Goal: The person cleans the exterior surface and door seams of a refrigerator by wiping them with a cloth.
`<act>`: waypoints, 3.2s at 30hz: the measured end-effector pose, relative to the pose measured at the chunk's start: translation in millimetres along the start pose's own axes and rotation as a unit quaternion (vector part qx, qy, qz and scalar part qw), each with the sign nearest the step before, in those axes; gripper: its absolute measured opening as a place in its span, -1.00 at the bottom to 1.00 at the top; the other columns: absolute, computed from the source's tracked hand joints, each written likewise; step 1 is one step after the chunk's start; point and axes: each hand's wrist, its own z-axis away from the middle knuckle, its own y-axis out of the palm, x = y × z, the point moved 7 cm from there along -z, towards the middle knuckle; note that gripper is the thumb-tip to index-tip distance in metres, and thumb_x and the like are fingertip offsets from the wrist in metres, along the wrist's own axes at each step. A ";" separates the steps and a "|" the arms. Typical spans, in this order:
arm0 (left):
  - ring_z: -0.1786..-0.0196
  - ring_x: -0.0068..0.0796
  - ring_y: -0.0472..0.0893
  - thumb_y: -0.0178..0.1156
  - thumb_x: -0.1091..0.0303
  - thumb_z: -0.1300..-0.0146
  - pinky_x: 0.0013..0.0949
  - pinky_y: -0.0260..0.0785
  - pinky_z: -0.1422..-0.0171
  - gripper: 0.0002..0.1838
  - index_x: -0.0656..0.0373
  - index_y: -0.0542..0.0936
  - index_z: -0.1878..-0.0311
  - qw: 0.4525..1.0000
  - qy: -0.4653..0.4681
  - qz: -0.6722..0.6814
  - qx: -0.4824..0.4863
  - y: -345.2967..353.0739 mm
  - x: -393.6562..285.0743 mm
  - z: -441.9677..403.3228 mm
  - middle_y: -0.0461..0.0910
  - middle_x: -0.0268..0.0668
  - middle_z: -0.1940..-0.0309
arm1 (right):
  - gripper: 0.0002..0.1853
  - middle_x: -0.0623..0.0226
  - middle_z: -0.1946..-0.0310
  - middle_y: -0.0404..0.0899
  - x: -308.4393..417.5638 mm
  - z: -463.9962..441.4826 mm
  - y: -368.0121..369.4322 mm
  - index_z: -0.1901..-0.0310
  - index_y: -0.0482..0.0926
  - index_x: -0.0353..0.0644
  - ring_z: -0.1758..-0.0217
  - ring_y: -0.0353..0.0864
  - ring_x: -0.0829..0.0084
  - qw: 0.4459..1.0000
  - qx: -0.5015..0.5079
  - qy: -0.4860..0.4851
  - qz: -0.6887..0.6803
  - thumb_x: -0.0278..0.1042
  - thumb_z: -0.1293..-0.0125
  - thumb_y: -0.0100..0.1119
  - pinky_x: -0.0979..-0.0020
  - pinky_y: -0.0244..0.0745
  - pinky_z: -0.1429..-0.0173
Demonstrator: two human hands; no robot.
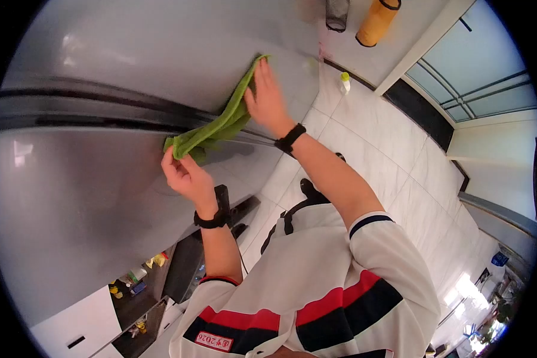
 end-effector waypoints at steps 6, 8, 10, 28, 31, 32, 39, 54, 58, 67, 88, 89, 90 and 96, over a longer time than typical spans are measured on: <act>0.01 -0.47 0.52 0.03 0.40 -0.44 -0.45 0.37 -0.09 -0.68 0.34 0.37 -0.17 1.000 -0.020 0.013 -0.005 35.4 2.7 0.6 0.51 -0.17 0.00 | -0.30 -0.23 -0.40 0.04 34.1 -35.6 -12.9 -0.35 0.10 -0.50 -0.47 0.01 -0.21 0.992 -0.046 -0.119 -0.015 -0.37 -0.23 0.09 0.06 0.06 -0.49; -0.03 -0.45 0.50 0.03 0.39 -0.44 -0.43 0.36 -0.13 -0.65 0.34 0.33 -0.21 0.999 -0.036 0.019 0.002 50.6 7.8 0.5 0.49 -0.16 -0.04 | -0.31 -0.21 -0.41 0.04 30.4 -46.9 -20.8 -0.33 0.15 -0.49 -0.48 -0.01 -0.20 0.991 -0.043 -0.127 -0.027 -0.33 -0.22 0.10 0.06 0.05 -0.50; -0.07 -0.44 0.50 0.00 0.39 -0.46 -0.41 0.35 -0.18 -0.63 0.33 0.29 -0.24 0.999 -0.036 -0.007 0.014 71.8 6.3 -2.5 0.47 -0.14 -0.08 | -0.28 -0.23 -0.42 0.00 14.1 -58.6 -23.6 -0.35 0.11 -0.50 -0.49 -0.04 -0.21 0.992 -0.042 -0.111 -0.041 -0.33 -0.22 0.09 0.06 0.01 -0.51; -0.07 -0.45 0.49 0.04 0.44 -0.41 -0.42 0.36 -0.13 -0.56 0.28 0.24 -0.30 0.988 -0.102 -0.073 0.094 199.8 29.2 -8.9 0.46 -0.13 -0.11 | -0.30 -0.16 -0.45 -0.04 -133.7 -106.4 -19.8 -0.41 0.03 -0.38 -0.49 -0.06 -0.22 0.993 -0.055 0.008 -0.103 -0.42 -0.27 0.03 -0.06 -0.14 -0.53; -0.07 -0.45 0.50 0.04 0.41 -0.42 -0.41 0.36 -0.14 -0.58 0.27 0.26 -0.29 0.988 -0.095 -0.080 0.093 203.8 28.0 -9.0 0.46 -0.15 -0.09 | -0.33 0.01 -0.46 0.02 -92.8 -130.3 -30.3 -0.41 0.15 -0.21 -0.50 -0.05 -0.15 0.990 -0.035 -0.074 -0.111 -0.40 -0.26 0.08 -0.15 -0.16 -0.51; -0.08 -0.45 0.49 0.04 0.38 -0.43 -0.40 0.36 -0.16 -0.59 0.26 0.28 -0.29 0.988 -0.092 -0.081 0.091 206.3 26.3 -9.5 0.47 -0.17 -0.08 | -0.34 0.06 -0.46 0.05 -85.2 -140.1 -36.2 -0.40 0.19 -0.15 -0.51 -0.04 -0.13 0.987 -0.045 -0.094 -0.124 -0.38 -0.25 0.09 -0.17 -0.17 -0.51; -0.06 -0.44 0.49 0.03 0.48 -0.40 -0.44 0.35 -0.15 -0.56 0.31 0.22 -0.30 0.990 -0.079 -0.089 0.073 206.5 27.4 -11.3 0.45 -0.12 -0.08 | -0.30 0.05 -0.46 0.04 -130.7 -168.0 -44.3 -0.39 0.17 -0.17 -0.52 -0.05 -0.08 0.984 -0.111 -0.068 -0.125 -0.28 -0.21 0.12 -0.10 -0.15 -0.52; -0.06 -0.45 0.49 0.05 0.46 -0.40 -0.43 0.35 -0.13 -0.55 0.30 0.23 -0.30 0.989 -0.066 -0.105 0.083 222.4 20.3 -26.2 0.46 -0.14 -0.07 | -0.25 -0.04 -0.47 -0.04 -140.0 -188.1 -66.3 -0.42 0.08 -0.29 -0.51 -0.11 -0.20 0.985 -0.096 -0.024 -0.144 -0.30 -0.22 0.11 -0.18 -0.13 -0.49; -0.04 -0.48 0.49 0.09 0.38 -0.41 -0.43 0.36 -0.11 -0.54 0.27 0.24 -0.30 0.991 -0.049 -0.095 0.084 231.5 17.2 -30.4 0.47 -0.19 -0.04 | -0.23 0.02 -0.49 -0.08 -115.6 -210.4 -75.5 -0.44 0.08 -0.18 -0.53 -0.14 -0.15 0.985 -0.095 -0.083 -0.117 -0.25 -0.21 0.15 -0.16 -0.22 -0.53; -0.06 -0.43 0.48 0.05 0.51 -0.37 -0.43 0.31 -0.16 -0.53 0.29 0.22 -0.30 0.987 -0.064 -0.086 0.122 236.1 14.1 -28.1 0.46 -0.14 -0.07 | -0.18 -0.24 -0.47 -0.22 -225.7 -119.5 -10.9 -0.42 -0.13 -0.52 -0.54 -0.26 -0.18 0.979 -0.077 0.137 -0.128 -0.19 -0.32 0.02 0.06 -0.25 -0.58; -0.18 -0.35 0.45 0.05 0.54 -0.36 -0.34 0.27 -0.26 -0.52 0.30 0.23 -0.33 0.975 -0.109 -0.073 0.177 248.0 10.6 -19.8 0.44 -0.10 -0.15 | -0.15 -0.14 -0.49 -0.19 -215.5 -165.6 -42.0 -0.44 -0.08 -0.40 -0.56 -0.23 -0.11 0.988 -0.072 0.086 -0.110 -0.09 -0.32 0.08 0.07 -0.18 -0.56; -0.19 -0.32 0.44 0.04 0.57 -0.34 -0.33 0.25 -0.28 -0.51 0.33 0.23 -0.32 0.971 -0.130 -0.068 0.189 254.7 13.4 -18.8 0.43 -0.07 -0.17 | -0.14 -0.15 -0.50 -0.21 -234.7 -160.5 -35.7 -0.45 -0.10 -0.41 -0.56 -0.25 -0.11 0.984 -0.080 0.114 -0.112 -0.08 -0.32 0.08 0.09 -0.18 -0.57; -0.19 -0.32 0.44 0.04 0.57 -0.34 -0.32 0.25 -0.28 -0.51 0.33 0.23 -0.32 0.969 -0.131 -0.072 0.196 258.7 19.0 -17.9 0.43 -0.07 -0.17 | -0.13 -0.18 -0.50 -0.27 -246.9 -154.9 -33.0 -0.45 -0.17 -0.44 -0.57 -0.29 -0.10 0.982 -0.057 0.139 -0.114 -0.10 -0.34 0.04 0.14 -0.20 -0.58; -0.20 -0.32 0.44 0.07 0.56 -0.34 -0.31 0.25 -0.30 -0.52 0.35 0.26 -0.31 0.962 -0.126 -0.107 0.219 275.8 30.8 -9.9 0.44 -0.07 -0.16 | -0.15 -0.23 -0.49 -0.31 -281.1 -112.9 -6.2 -0.43 -0.22 -0.51 -0.57 -0.28 -0.11 0.969 -0.009 0.213 -0.127 -0.06 -0.39 -0.05 0.13 -0.19 -0.57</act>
